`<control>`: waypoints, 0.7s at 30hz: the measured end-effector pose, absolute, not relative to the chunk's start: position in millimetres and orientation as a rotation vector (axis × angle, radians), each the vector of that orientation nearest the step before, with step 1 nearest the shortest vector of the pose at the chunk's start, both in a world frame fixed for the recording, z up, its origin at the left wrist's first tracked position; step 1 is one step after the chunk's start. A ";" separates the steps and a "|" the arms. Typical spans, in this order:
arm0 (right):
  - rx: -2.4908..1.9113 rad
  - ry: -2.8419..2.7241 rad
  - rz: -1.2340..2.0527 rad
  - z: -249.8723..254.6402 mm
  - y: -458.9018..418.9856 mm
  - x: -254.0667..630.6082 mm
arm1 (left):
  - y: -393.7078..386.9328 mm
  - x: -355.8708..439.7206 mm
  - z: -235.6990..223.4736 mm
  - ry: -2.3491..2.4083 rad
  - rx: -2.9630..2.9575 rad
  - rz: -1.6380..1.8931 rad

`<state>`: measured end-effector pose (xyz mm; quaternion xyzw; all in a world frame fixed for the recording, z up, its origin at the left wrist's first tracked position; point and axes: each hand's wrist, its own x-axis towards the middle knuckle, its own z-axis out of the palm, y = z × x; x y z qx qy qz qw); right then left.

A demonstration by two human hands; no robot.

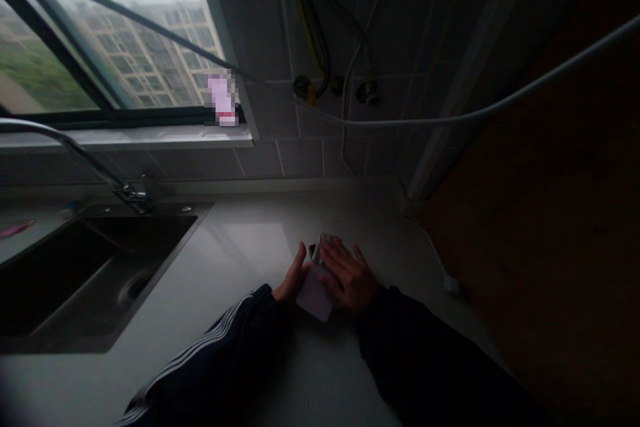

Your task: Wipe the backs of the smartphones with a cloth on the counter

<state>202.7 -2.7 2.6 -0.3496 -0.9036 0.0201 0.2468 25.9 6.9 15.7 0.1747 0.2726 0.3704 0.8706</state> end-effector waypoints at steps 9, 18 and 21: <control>-0.796 -2.474 0.063 -1.4 -4.9 198.9 | 7.4 26.2 12.7 0.650 0.373 0.818; -0.742 -2.436 0.033 -3.8 1.9 204.3 | 6.9 27.5 9.4 0.581 0.404 0.837; -0.861 -2.364 0.027 -2.5 3.9 207.3 | 6.7 26.4 8.6 0.548 0.433 0.750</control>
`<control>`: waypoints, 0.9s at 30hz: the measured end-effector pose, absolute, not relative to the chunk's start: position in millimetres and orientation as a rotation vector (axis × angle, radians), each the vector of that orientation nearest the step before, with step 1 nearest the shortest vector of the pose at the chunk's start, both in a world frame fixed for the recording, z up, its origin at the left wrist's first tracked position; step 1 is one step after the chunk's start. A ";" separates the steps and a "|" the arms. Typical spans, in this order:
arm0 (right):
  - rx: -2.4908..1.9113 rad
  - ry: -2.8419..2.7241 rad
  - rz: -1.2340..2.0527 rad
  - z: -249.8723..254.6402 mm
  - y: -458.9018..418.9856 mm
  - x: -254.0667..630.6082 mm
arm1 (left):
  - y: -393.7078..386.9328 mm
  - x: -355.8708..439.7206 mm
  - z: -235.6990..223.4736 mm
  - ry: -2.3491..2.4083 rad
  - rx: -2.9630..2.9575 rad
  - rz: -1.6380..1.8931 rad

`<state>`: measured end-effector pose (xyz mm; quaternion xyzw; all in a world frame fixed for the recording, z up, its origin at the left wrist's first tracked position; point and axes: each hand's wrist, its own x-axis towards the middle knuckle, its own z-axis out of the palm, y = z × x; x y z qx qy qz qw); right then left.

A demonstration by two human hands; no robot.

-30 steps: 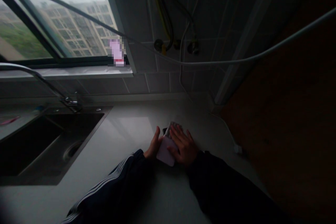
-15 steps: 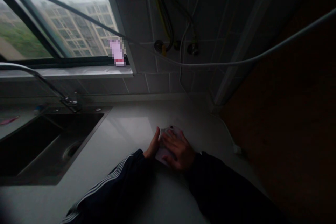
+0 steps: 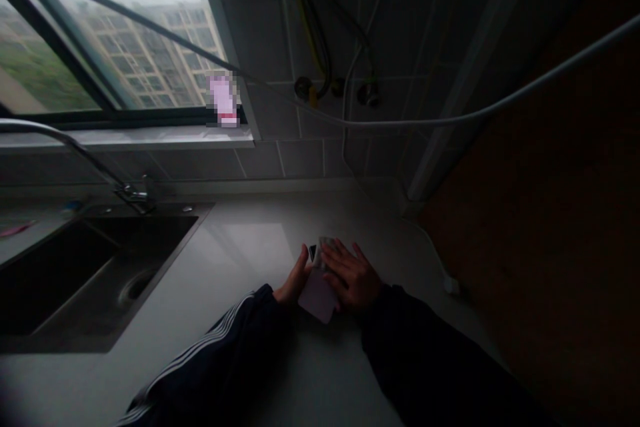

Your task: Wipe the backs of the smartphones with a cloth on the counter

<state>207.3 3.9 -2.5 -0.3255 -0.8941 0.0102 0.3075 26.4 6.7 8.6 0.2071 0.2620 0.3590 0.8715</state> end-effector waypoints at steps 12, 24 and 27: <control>-0.801 -2.390 0.074 -13.3 7.0 207.9 | 6.3 29.6 8.4 0.597 0.458 0.791; -0.616 -2.504 0.175 -9.0 9.7 209.0 | 7.3 26.4 11.2 0.701 0.359 0.829; -0.830 -2.409 0.134 -4.1 9.3 209.0 | 7.1 25.2 10.8 0.627 0.366 0.801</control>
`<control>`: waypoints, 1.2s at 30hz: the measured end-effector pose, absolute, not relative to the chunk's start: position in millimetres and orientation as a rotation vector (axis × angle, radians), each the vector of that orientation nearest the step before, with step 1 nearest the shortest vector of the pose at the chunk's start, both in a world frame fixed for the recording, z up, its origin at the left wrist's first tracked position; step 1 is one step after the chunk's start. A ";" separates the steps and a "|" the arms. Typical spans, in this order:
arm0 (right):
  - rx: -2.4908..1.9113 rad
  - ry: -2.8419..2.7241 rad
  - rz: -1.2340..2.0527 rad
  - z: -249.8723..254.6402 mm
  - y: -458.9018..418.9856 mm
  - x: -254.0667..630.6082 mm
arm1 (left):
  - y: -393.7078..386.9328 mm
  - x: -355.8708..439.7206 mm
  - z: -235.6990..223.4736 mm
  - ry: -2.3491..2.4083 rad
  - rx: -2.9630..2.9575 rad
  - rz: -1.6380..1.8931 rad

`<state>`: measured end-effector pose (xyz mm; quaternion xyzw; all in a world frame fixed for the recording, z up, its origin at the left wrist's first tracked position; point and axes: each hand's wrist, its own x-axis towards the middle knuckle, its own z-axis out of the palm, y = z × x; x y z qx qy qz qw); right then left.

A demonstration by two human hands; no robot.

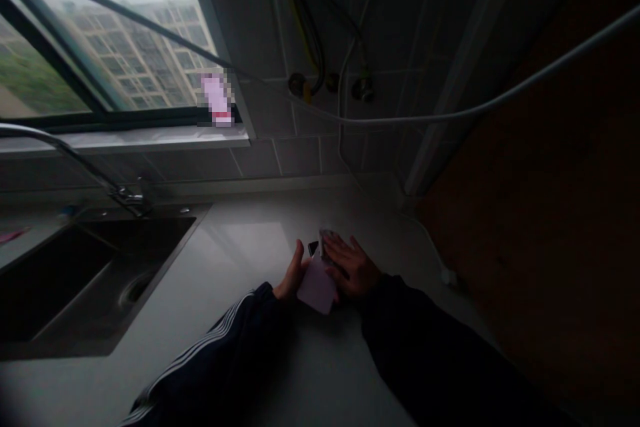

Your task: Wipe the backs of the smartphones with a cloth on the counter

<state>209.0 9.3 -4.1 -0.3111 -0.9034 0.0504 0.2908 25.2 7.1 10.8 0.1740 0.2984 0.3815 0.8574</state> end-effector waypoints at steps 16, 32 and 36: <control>-0.460 -2.396 0.099 8.3 -25.3 185.3 | 9.2 13.8 23.4 0.558 0.347 0.955; -0.561 -2.219 -0.031 8.8 -18.4 186.2 | 12.3 15.2 16.5 0.489 0.316 1.041; -0.607 -2.204 -0.017 7.4 -12.5 192.1 | 17.3 11.1 12.7 0.464 0.324 1.068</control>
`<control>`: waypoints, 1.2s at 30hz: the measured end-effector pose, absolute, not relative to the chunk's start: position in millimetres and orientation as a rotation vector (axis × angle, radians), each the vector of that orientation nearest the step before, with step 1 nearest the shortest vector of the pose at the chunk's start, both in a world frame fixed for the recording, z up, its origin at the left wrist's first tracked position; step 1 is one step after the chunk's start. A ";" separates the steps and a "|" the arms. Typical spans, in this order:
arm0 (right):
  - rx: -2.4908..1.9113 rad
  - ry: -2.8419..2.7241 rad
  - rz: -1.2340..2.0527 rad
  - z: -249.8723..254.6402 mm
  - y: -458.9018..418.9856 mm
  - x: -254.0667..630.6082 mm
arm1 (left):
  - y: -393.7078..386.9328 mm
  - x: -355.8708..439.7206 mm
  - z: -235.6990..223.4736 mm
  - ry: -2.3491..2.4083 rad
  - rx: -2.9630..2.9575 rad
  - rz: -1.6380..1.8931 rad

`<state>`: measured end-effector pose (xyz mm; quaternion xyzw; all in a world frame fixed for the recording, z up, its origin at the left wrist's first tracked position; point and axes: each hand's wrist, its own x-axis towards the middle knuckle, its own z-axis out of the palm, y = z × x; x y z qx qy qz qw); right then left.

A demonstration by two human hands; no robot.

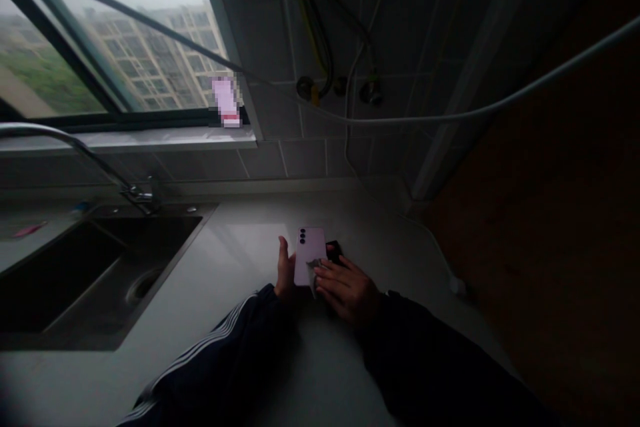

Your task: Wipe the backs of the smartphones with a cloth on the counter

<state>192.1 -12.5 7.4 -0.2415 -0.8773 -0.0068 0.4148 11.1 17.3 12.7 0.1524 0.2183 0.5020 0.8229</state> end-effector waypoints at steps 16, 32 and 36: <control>-0.657 -2.297 -0.033 3.8 -15.6 187.1 | 6.9 23.1 20.4 0.554 0.301 1.102; -0.735 -2.548 -0.001 11.5 -34.7 176.2 | 8.9 16.8 19.3 0.584 0.311 1.048; -0.884 -2.443 -0.072 7.0 -22.8 183.0 | 4.6 27.6 16.3 0.571 0.307 1.101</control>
